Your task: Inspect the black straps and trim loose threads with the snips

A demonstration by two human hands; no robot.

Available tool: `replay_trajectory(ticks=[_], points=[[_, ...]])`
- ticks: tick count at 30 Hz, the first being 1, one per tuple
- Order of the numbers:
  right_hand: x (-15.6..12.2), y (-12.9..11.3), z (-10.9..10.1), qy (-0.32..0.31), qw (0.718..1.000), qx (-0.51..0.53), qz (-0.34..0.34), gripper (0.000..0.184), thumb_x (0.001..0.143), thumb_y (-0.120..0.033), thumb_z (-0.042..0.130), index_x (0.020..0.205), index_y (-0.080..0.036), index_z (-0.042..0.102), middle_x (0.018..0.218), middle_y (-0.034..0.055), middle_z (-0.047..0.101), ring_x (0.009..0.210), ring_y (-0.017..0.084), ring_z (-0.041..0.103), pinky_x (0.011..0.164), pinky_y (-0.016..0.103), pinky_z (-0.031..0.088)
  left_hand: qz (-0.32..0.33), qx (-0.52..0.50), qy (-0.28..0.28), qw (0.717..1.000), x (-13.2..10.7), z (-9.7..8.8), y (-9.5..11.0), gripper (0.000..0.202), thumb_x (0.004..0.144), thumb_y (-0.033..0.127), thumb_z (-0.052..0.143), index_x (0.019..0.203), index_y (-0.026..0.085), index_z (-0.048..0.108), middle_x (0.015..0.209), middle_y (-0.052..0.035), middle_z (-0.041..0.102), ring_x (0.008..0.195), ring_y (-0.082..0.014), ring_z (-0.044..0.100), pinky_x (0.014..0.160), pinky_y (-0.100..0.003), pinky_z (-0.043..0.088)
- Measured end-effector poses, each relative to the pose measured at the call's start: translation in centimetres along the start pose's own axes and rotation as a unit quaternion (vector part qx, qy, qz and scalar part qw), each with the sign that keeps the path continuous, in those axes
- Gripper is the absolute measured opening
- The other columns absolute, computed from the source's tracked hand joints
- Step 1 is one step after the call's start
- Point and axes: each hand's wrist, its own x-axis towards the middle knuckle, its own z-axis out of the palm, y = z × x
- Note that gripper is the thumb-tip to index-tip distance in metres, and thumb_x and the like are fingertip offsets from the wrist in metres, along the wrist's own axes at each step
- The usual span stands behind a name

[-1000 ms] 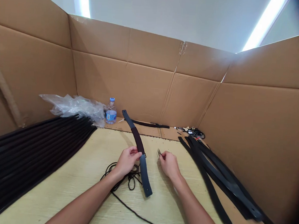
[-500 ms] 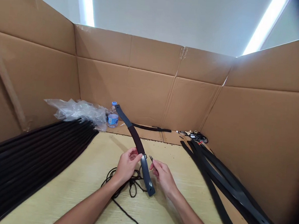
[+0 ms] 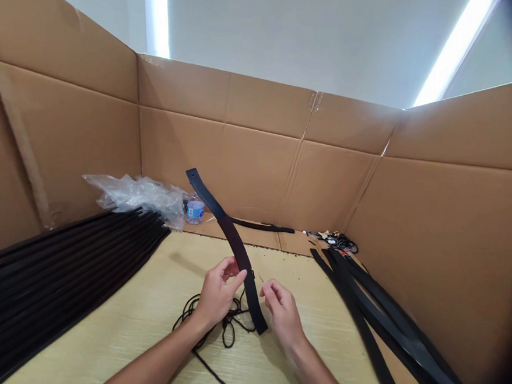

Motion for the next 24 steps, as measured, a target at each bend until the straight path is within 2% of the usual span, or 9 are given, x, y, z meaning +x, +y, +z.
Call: replay_trajectory(ticks=[3, 6, 16, 24], points=[[-0.2, -0.8, -0.1, -0.017, 0.999, -0.043, -0.021, 0.034, 0.088, -0.044, 0.046, 0.073, -0.014, 0.052, 0.065, 0.0008, 0.046, 0.061, 0.012, 0.041, 0.056, 0.023, 0.031, -0.017, -0.046, 0.0, 0.999, 0.3, 0.1, -0.2, 0.03, 0.077, 0.04, 0.066, 0.096, 0.017, 0.06, 0.093, -0.0055, 0.064, 0.086, -0.0192, 0.058, 0.08, -0.028, 0.046], [-0.3, -1.2, 0.0, -0.027, 0.998, -0.052, -0.012, 0.034, 0.088, -0.044, 0.046, 0.075, -0.014, 0.053, 0.066, 0.0013, 0.048, 0.062, 0.012, 0.043, 0.056, 0.023, 0.032, -0.034, -0.075, -0.003, 0.997, 0.5, 0.1, -0.3, 0.033, 0.074, 0.041, 0.068, 0.095, 0.017, 0.06, 0.096, -0.0067, 0.064, 0.089, -0.0203, 0.059, 0.083, -0.029, 0.047], [-0.5, -1.5, 0.2, -0.012, 0.998, -0.05, -0.024, 0.029, 0.088, -0.04, 0.048, 0.078, -0.014, 0.055, 0.067, 0.0012, 0.049, 0.063, 0.011, 0.043, 0.057, 0.022, 0.032, -0.056, -0.08, -0.021, 0.995, 0.3, 0.5, 0.0, 0.029, 0.074, 0.036, 0.067, 0.093, 0.016, 0.061, 0.094, -0.0066, 0.066, 0.085, -0.0194, 0.061, 0.079, -0.027, 0.048], [-0.4, -1.3, 0.2, -0.02, 0.999, -0.029, -0.016, 0.031, 0.089, -0.043, 0.046, 0.078, -0.014, 0.053, 0.069, 0.0002, 0.05, 0.063, 0.011, 0.044, 0.058, 0.022, 0.034, -0.056, -0.065, -0.028, 0.996, 0.3, 0.6, 0.1, 0.03, 0.073, 0.037, 0.067, 0.092, 0.015, 0.06, 0.093, -0.0072, 0.066, 0.085, -0.0202, 0.06, 0.079, -0.029, 0.049]])
